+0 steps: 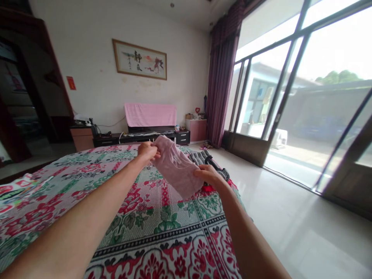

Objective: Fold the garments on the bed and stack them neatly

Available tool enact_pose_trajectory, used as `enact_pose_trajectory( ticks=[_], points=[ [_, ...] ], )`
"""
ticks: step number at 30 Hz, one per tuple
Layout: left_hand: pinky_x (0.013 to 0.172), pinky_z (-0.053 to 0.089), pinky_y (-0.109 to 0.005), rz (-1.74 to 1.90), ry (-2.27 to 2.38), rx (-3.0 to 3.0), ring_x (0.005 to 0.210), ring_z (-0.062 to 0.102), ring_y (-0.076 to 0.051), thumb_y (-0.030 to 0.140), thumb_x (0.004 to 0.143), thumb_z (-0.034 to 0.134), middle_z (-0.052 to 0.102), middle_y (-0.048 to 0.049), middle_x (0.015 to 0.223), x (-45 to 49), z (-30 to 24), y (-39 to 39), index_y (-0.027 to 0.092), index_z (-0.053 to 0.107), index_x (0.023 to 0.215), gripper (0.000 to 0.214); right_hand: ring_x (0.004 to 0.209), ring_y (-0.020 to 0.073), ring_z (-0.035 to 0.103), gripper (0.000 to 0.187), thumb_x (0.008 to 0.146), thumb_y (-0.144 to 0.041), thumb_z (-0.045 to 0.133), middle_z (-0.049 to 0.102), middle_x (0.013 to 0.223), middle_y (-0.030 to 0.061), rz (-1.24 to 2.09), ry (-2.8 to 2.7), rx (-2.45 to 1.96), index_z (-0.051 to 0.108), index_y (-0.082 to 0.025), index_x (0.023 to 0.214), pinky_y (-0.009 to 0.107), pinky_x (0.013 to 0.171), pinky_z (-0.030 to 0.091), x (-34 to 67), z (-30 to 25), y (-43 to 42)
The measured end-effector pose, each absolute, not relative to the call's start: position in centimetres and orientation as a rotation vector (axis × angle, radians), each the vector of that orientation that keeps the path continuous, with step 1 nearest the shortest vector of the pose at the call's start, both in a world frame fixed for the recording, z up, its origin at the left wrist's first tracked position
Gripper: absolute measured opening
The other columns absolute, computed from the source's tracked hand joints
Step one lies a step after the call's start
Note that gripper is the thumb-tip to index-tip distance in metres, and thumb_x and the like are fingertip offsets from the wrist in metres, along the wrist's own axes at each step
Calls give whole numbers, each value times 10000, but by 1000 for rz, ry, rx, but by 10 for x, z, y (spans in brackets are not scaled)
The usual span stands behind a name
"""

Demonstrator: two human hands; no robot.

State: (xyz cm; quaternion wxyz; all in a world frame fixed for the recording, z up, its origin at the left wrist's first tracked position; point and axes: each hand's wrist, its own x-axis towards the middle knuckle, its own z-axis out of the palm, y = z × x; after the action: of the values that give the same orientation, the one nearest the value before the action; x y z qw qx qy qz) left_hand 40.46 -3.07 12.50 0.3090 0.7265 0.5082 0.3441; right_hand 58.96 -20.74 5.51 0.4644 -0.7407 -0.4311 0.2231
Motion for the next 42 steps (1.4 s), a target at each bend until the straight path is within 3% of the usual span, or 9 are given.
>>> enact_pose_trajectory(
  ticks=[7, 12, 16, 21, 25, 30, 34, 39, 42],
  points=[
    [788, 503, -270, 1070, 1217, 2289, 979, 668, -242, 181, 742, 574, 734, -92, 990, 479, 139, -47, 170, 704, 1006, 294, 512, 102, 377, 138, 595, -300, 529, 454, 520, -34, 426, -847, -1661, 550, -165, 617, 233, 461, 234, 624, 57, -218],
    [903, 473, -290, 1011, 1030, 2462, 1047, 639, -230, 147, 755, 562, 694, -87, 1136, 514, 140, -51, 159, 591, 1247, 493, 495, 91, 347, 127, 572, -295, 521, 385, 487, -62, 489, -712, -1541, 524, -179, 626, 224, 455, 235, 646, 55, -220],
    [949, 446, -257, 982, 973, 2537, 1116, 609, -219, 116, 739, 568, 671, -79, 1192, 537, 143, -55, 160, 546, 1297, 560, 490, 93, 375, 117, 566, -276, 529, 396, 490, -63, 537, -620, -1498, 519, -183, 637, 219, 452, 277, 663, 51, -218],
    [939, 451, -258, 862, 813, 2530, 1117, 601, -205, 67, 707, 551, 653, -88, 1219, 566, 140, -59, 147, 468, 1367, 670, 486, 103, 409, 164, 615, -285, 520, 437, 508, -44, 467, -571, -1558, 581, -159, 701, 224, 450, 320, 683, 39, -217],
    [893, 467, -266, 752, 849, 2421, 1059, 623, -199, 98, 701, 588, 614, -113, 1275, 573, 113, -57, 146, 323, 1457, 803, 590, 144, 522, 326, 668, -293, 547, 585, 625, 14, 265, -585, -1873, 671, -133, 923, 233, 517, 386, 698, 26, -216],
    [844, 473, -283, 696, 1127, 2317, 1023, 637, -237, 203, 750, 602, 713, -96, 1061, 557, 60, -65, 162, 637, 1176, 429, 793, 198, 604, 373, 695, -266, 587, 691, 830, 83, 180, -624, -2129, 686, -145, 1034, 248, 635, 428, 700, 22, -215],
    [781, 486, -288, 615, 1078, 2289, 935, 664, -251, 380, 787, 599, 729, -119, 975, 555, 32, -81, 130, 710, 994, 342, 832, 211, 618, 409, 699, -251, 597, 700, 862, 89, 108, -643, -2173, 675, -141, 1085, 256, 675, 444, 696, 26, -213],
    [891, 458, -274, 721, 1074, 2171, 1110, 603, -245, 274, 728, 660, 627, -153, 1253, 568, 29, -91, 112, 565, 1278, 582, 859, 214, 625, 448, 712, -227, 567, 703, 923, 94, 105, -613, -2152, 650, -142, 1144, 268, 707, 451, 690, 35, -215],
    [876, 468, -260, 767, 1043, 2127, 1075, 620, -216, 197, 726, 630, 643, -121, 1237, 573, 34, -92, 143, 552, 1304, 586, 862, 210, 630, 433, 706, -230, 568, 710, 932, 88, 54, -585, -2084, 661, -157, 1123, 265, 713, 451, 687, 44, -218]
  ],
)
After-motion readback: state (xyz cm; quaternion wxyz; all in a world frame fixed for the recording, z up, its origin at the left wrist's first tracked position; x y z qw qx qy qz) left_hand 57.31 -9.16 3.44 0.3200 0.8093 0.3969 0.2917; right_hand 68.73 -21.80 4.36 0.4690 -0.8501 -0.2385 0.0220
